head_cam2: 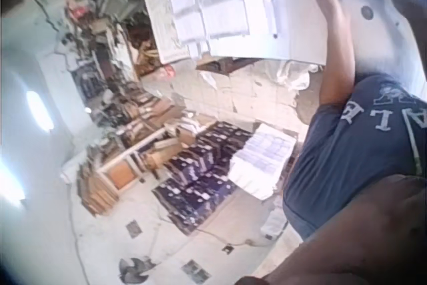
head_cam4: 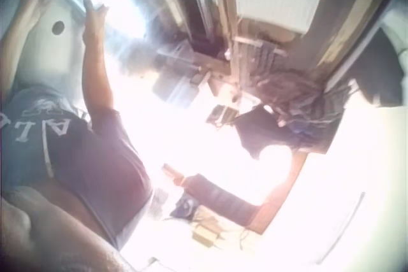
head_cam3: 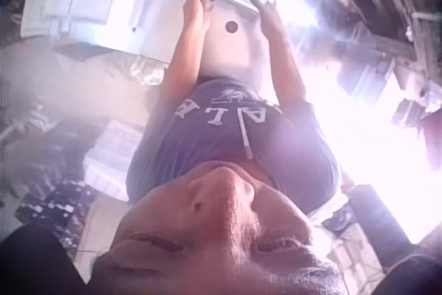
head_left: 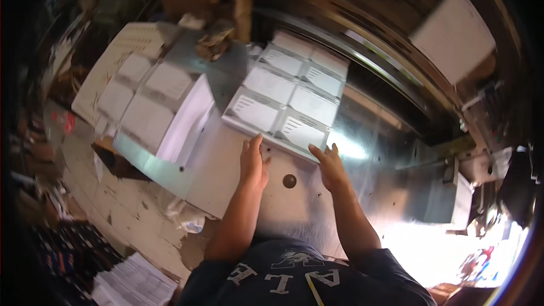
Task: The person organizes stacks of printed paper on the metal bed of a large industrial paper cutter, aligning them against the back and side guides, then carries a stack over to a larger pile on the floor and returns to continue aligning the remaining stacks.
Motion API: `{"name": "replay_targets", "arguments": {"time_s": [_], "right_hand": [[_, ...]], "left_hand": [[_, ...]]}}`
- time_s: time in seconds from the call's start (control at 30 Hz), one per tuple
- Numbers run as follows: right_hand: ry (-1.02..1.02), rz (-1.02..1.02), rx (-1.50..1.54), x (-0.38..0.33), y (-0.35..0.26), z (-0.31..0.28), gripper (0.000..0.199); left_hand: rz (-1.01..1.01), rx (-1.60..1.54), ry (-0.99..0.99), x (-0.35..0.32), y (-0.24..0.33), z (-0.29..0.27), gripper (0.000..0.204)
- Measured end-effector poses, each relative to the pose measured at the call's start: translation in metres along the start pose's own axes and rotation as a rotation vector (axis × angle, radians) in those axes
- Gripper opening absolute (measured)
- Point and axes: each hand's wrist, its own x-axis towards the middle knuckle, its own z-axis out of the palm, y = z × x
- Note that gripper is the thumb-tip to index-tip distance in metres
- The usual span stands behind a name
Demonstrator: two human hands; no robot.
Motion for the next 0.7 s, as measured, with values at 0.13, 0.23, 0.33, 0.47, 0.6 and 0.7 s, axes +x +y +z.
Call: {"name": "replay_targets", "arguments": {"time_s": [0.13, 0.23, 0.33, 0.47, 0.6, 0.7], "right_hand": [[0.052, 0.060, 0.048, 0.004, -0.007, -0.008, 0.111], [-0.035, 0.075, 0.210, 0.003, -0.004, -0.037, 0.108], [-0.130, 0.042, 0.149, 0.011, 0.013, -0.049, 0.107], [-0.104, -0.021, 0.072, 0.014, 0.037, -0.053, 0.098], [-0.008, -0.021, 0.000, 0.013, 0.059, -0.060, 0.080], [-0.040, -0.151, -0.185, 0.029, 0.073, -0.063, 0.066]], "left_hand": [[-0.044, -0.070, -0.082, 0.003, -0.017, 0.036, 0.075], [-0.062, -0.125, -0.143, -0.002, -0.009, 0.065, 0.073], [-0.062, -0.051, -0.099, 0.008, -0.007, 0.068, 0.072], [-0.067, -0.031, -0.090, 0.001, -0.007, 0.085, 0.074], [-0.077, -0.021, -0.077, 0.003, -0.008, 0.086, 0.076], [-0.095, 0.049, -0.017, 0.004, -0.008, 0.089, 0.073]]}}
